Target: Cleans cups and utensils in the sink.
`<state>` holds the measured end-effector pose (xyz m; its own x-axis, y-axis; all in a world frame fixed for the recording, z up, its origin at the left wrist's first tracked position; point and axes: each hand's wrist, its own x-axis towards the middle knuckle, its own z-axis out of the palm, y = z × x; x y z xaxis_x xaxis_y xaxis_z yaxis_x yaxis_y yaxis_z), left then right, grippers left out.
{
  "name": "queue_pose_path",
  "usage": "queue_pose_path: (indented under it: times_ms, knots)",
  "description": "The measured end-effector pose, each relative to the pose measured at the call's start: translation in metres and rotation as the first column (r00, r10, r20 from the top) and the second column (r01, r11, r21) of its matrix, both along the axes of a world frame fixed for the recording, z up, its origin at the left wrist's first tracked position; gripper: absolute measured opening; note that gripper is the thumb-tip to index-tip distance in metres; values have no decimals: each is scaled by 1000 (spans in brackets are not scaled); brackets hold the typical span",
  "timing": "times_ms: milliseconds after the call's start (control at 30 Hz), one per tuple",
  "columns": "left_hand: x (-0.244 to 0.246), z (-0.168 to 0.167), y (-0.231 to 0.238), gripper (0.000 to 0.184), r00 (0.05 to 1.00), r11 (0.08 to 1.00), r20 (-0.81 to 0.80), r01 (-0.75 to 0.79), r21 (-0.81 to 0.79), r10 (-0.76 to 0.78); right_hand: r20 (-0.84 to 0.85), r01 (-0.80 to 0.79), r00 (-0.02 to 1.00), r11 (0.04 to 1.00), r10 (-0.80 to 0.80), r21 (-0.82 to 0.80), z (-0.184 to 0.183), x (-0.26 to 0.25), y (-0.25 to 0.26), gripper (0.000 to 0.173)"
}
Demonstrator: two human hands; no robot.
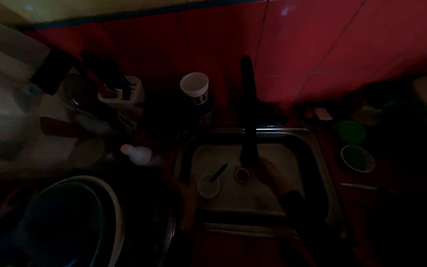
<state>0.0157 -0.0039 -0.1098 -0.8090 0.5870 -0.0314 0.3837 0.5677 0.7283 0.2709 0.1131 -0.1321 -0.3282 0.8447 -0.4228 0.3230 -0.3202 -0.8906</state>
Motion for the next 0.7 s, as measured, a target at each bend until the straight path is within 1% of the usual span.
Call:
queue_pose_path:
  times_ms: [33, 67, 100, 133, 200, 233, 267, 300, 333, 400, 433, 467, 533, 567, 600, 633, 667, 700]
  knots:
    - [7, -5, -7, 88, 997, 993, -45, 63, -96, -68, -17, 51, 999, 998, -50, 45, -12, 11, 9, 38]
    - [14, -10, -12, 90, 989, 975, -50, 125, -184, -137, 6, 103, 995, 993, -104, 61, -26, 20, 19, 45]
    - [20, -16, -16, 92, 978, 952, -29, 193, -236, -205, 108, 138, 983, 985, -149, 106, -43, 26, 29, 49]
    - [25, -25, -21, 93, 963, 934, 9, 264, -243, -270, 263, 123, 950, 976, -168, 180, -63, 31, 36, 55]
    - [34, -43, -28, 97, 927, 905, 66, 376, -201, -370, 551, -8, 820, 958, -158, 286, -107, 38, 40, 71]
    - [38, -49, -29, 99, 912, 890, 76, 409, -202, -402, 653, -96, 746, 949, -132, 301, -127, 38, 34, 77]
    - [41, -53, -27, 99, 899, 875, 70, 436, -211, -431, 704, -186, 703, 932, -96, 313, -139, 33, 26, 79]
    - [42, -57, -25, 100, 888, 863, 47, 457, -217, -458, 724, -293, 690, 906, -20, 304, -141, 25, 15, 78]
    - [42, -61, -21, 102, 874, 849, 21, 478, -224, -486, 710, -384, 700, 877, 74, 287, -136, 15, 5, 72]
    - [44, -66, -11, 107, 851, 804, 25, 506, -313, -525, 640, -535, 710, 816, 293, 219, -131, 5, -8, 62]
    - [45, -69, -6, 109, 846, 783, 45, 511, -355, -532, 606, -608, 693, 768, 390, 201, -128, 4, -14, 61]
    - [45, -69, -2, 109, 843, 769, 68, 518, -376, -534, 586, -686, 664, 691, 464, 230, -126, 2, -22, 60]
    - [46, -75, 5, 106, 835, 730, 94, 523, -440, -542, 602, -837, 543, 433, 586, 334, -126, 2, -46, 56]
    - [46, -80, 5, 103, 833, 715, 94, 520, -466, -545, 619, -881, 472, 297, 628, 370, -127, 1, -61, 53]
    - [45, -84, 5, 97, 834, 703, 94, 515, -491, -544, 644, -910, 397, 186, 653, 371, -126, -2, -74, 51]
    - [44, -84, 7, 90, 834, 691, 95, 509, -513, -543, 655, -926, 343, 125, 674, 356, -119, -6, -82, 51]
    - [43, -80, 10, 85, 837, 686, 93, 500, -529, -539, 652, -931, 328, 115, 684, 347, -115, -11, -82, 52]
    - [40, -75, 12, 82, 838, 677, 99, 497, -542, -536, 634, -930, 347, 167, 691, 327, -119, -13, -77, 53]
